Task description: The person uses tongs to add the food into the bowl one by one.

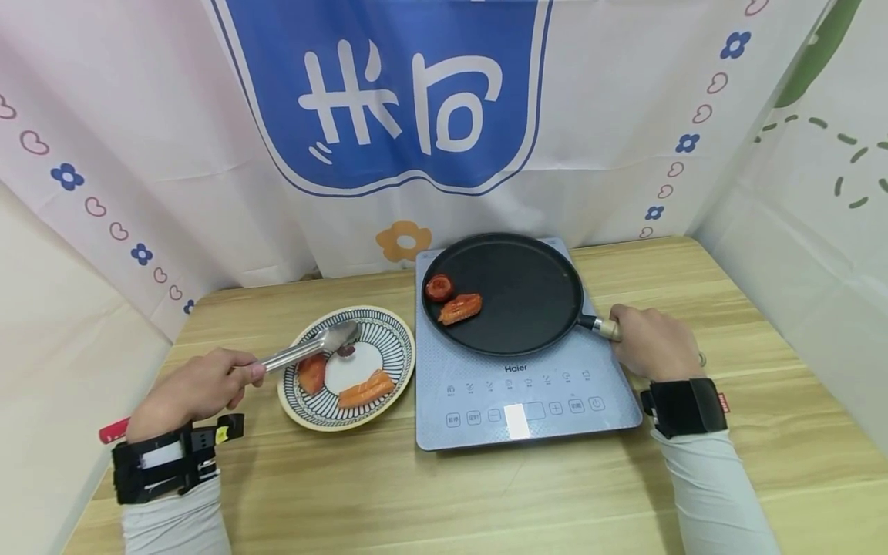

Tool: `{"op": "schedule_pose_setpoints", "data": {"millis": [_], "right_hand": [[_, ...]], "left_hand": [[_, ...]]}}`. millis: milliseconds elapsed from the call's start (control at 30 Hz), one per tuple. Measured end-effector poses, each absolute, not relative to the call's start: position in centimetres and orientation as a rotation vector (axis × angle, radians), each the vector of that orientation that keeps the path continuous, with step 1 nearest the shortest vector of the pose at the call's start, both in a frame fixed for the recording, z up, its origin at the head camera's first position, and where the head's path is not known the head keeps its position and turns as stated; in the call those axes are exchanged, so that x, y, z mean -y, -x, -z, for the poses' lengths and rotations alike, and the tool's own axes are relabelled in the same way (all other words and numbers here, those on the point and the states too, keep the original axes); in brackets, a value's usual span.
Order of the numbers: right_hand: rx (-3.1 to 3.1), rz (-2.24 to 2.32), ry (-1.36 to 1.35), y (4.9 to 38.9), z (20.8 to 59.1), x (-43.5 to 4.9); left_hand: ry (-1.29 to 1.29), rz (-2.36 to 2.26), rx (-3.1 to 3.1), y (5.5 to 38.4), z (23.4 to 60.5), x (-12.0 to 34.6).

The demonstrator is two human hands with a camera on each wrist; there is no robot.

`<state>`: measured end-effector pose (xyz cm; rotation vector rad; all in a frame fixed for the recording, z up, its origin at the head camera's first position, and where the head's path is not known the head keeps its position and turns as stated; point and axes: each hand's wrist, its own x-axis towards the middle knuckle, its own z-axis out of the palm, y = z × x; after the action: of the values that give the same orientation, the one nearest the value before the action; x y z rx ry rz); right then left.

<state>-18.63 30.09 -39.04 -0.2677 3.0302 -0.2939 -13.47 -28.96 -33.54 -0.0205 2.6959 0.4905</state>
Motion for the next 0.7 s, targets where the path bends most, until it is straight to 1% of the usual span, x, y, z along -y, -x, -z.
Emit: {"op": "schedule_pose_setpoints", "data": {"millis": [700], "right_hand": [[-3.046,0.301,0.273,18.72,39.08,-30.07]], "left_hand": [[-0.046,-0.451,-2.763,13.48,33.52,29.53]]}}
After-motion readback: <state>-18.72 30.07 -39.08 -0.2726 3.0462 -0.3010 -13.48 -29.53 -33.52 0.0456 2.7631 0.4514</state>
